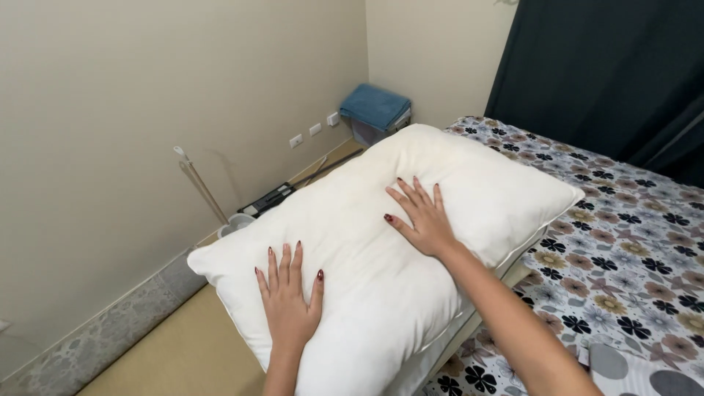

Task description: Dusting a white pillow with a hand duster and placing it on the floor.

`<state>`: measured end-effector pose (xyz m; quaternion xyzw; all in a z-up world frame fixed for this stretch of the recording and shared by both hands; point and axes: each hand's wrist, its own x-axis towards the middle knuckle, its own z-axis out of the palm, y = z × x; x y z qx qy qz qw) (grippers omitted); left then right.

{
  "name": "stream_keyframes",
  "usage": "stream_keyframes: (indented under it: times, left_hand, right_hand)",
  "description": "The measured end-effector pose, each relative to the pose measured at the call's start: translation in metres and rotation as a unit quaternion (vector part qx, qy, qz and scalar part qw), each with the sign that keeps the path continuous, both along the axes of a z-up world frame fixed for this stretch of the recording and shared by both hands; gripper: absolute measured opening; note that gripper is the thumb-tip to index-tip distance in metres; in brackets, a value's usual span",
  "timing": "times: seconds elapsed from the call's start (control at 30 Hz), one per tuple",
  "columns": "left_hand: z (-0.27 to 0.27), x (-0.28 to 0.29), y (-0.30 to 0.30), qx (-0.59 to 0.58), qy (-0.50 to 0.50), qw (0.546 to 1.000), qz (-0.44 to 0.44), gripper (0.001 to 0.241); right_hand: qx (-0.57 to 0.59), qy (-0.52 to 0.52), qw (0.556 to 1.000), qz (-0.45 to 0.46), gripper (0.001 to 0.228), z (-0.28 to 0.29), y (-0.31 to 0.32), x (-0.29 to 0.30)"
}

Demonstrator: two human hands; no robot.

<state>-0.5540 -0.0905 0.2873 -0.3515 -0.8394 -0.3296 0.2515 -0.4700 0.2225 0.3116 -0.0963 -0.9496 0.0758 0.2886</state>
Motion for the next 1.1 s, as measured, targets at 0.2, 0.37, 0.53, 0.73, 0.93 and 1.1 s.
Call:
stream_keyframes:
  times: [0.2,0.37,0.53,0.73,0.93,1.1]
  left_hand:
    - [0.003,-0.013,-0.003,0.012,-0.006,1.000,0.008,0.063]
    - [0.031,-0.016,-0.016,-0.008,-0.010,1.000,-0.008,0.063]
    - [0.066,-0.007,-0.020,-0.034,-0.024,0.998,-0.036,0.063]
    - [0.085,0.010,-0.023,-0.055,-0.030,0.996,-0.061,0.065]
    - [0.092,0.021,-0.024,-0.080,-0.030,0.995,-0.051,0.067]
    - [0.104,0.057,-0.036,-0.115,0.002,0.993,-0.004,0.069]
  right_hand:
    - [-0.001,0.008,1.000,0.003,0.066,0.003,0.001,-0.021]
    - [-0.024,0.014,1.000,0.001,0.062,0.049,-0.003,-0.004]
    - [-0.080,0.096,0.992,0.035,0.050,0.086,-0.006,0.053]
    - [-0.098,0.373,0.910,-0.152,0.032,0.007,-0.030,0.182]
    - [-0.248,0.368,0.856,-0.265,0.056,-0.082,-0.049,0.254]
    - [-0.304,0.355,0.838,-0.283,0.060,-0.084,-0.063,0.275]
